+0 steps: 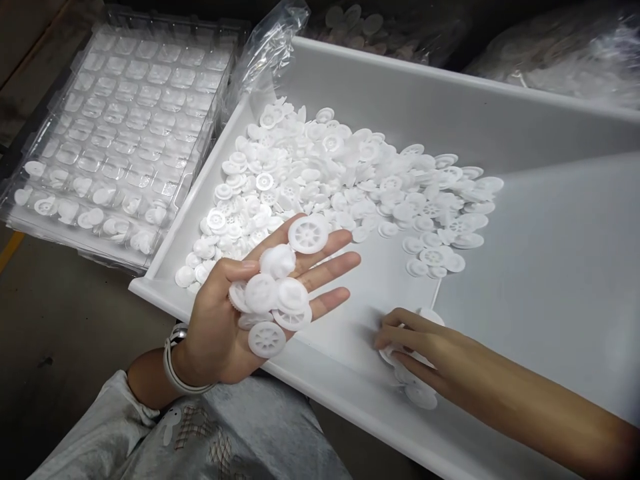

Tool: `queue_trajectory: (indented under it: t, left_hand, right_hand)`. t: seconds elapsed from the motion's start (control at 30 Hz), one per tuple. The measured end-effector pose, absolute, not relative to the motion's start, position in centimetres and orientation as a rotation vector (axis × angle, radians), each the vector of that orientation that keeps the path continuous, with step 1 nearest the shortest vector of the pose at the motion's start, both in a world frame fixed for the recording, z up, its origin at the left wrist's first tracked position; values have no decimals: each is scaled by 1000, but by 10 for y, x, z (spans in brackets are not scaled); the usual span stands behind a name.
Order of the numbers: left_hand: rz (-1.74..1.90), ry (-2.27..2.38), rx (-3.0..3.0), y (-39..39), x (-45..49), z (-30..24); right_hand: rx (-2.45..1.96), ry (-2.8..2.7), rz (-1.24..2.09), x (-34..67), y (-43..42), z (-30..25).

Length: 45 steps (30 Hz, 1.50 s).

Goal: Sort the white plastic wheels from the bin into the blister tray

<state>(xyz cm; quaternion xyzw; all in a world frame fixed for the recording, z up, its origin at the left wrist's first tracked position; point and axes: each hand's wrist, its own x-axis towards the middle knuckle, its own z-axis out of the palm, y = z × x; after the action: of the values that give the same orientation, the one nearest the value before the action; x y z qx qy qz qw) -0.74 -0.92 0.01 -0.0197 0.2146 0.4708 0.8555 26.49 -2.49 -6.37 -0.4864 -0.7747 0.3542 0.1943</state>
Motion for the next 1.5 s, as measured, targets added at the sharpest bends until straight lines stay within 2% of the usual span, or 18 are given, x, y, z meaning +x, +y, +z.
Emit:
queue_trajectory:
  t: [0.1, 0.23, 0.33, 0.43, 0.53, 0.8, 1.13, 1.5]
  left_hand:
    - [966, 401, -1, -9, -9, -2]
    - [974, 394, 18, -9, -10, -3]
    - [966, 406, 15, -9, -9, -2]
    - [959, 423, 12, -9, -8, -1]
    - [976, 458, -6, -9, -7, -1]
    - [984, 513, -66, -5, -6, 0]
    - [998, 520, -134, -5, -5, 2]
    - [998, 522, -86, -5, -6, 2]
  right_hand:
    - [-1512, -2395, 1170, 270, -34, -66]
    - [-1770, -2544, 1155, 267, -31, -52]
    - [-1657, -2667, 867, 252, -20, -25]
    - [-1277, -2617, 491, 220, -7, 5]
    - [-1029, -2493, 367, 182, 2, 24]
    - [-978, -2421, 778, 155, 10, 26]
    - [-1337, -2033, 862, 161, 19, 12]
    - [-1439, -1901, 953, 155, 17, 11]
